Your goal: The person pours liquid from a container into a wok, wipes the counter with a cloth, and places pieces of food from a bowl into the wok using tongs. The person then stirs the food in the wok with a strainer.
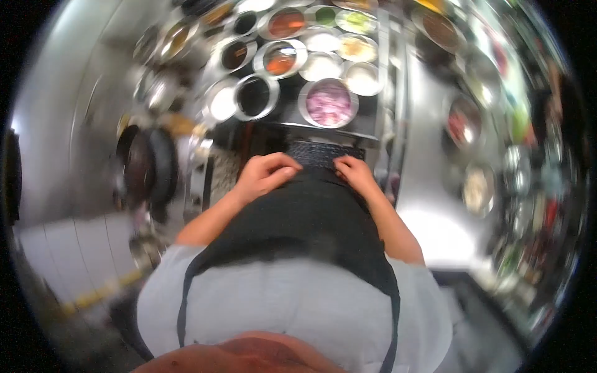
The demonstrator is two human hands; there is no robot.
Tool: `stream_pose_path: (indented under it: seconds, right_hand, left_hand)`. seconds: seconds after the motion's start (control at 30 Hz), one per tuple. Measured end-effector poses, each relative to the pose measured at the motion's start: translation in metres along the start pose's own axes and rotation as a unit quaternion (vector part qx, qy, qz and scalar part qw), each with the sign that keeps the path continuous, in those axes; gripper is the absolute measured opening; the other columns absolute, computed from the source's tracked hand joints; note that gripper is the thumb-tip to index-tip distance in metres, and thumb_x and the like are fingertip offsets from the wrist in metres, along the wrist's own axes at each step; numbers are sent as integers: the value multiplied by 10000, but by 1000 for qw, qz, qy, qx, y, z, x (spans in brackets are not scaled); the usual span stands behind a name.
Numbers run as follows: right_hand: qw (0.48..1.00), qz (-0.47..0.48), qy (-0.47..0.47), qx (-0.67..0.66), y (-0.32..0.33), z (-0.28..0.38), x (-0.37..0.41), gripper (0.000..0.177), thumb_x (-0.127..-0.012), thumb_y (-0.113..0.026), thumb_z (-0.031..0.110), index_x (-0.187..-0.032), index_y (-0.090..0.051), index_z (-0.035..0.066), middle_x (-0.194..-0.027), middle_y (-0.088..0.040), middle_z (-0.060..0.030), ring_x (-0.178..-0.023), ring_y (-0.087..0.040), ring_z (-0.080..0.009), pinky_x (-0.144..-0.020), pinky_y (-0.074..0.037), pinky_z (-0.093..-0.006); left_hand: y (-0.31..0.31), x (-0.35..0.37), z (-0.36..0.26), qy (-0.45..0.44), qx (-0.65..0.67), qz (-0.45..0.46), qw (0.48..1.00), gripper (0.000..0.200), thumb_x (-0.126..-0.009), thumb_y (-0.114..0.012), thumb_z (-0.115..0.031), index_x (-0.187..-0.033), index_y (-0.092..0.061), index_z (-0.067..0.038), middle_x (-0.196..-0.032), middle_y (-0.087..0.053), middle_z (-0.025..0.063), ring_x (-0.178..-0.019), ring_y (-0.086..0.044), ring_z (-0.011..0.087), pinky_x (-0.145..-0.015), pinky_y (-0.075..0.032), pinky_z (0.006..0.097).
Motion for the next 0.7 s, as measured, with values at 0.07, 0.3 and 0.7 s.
stream_pose_path:
  seconds: [0.07,0.3,0.7]
  right_hand:
    - [986,37,49,154,-9,-33,-30,297,-926,-648,270,-1088,-699,26,-959,-723,-91,-853,-685,-167,-742,-520,-288]
    - [945,187,-35,267,7,-171,-99,316,-899,-629,293,-1052,-708,28,-983,-722,-179,-963,-695,-308,-852,-513,-387]
    - [842,200,-35,500,-26,-147,-133,320,-902,-615,292,-1054,-707,27,-989,-718,-190,-968,-690,-328,-857,-511,-401]
  left_hand:
    - [11,13,5,-2,-1,-21,1000,208,-950,-633,-186,-1043,-696,-11,-823,-694,47,-753,-626,79,-686,-493,250]
    - [53,72,28,-5,83,-170,982,211,-936,-632,-196,-1022,-693,-13,-835,-699,43,-776,-629,85,-722,-492,256]
    - [142,171,65,16,-117,-366,923,196,-877,-649,-212,-978,-704,-54,-849,-691,104,-778,-671,236,-708,-524,349]
Point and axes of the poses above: each hand's wrist, its own x-axis away from the middle knuckle, its own y-axis out of the back of the hand, z = x × y, the point moved 9 cm from there along -x, towards the middle knuckle
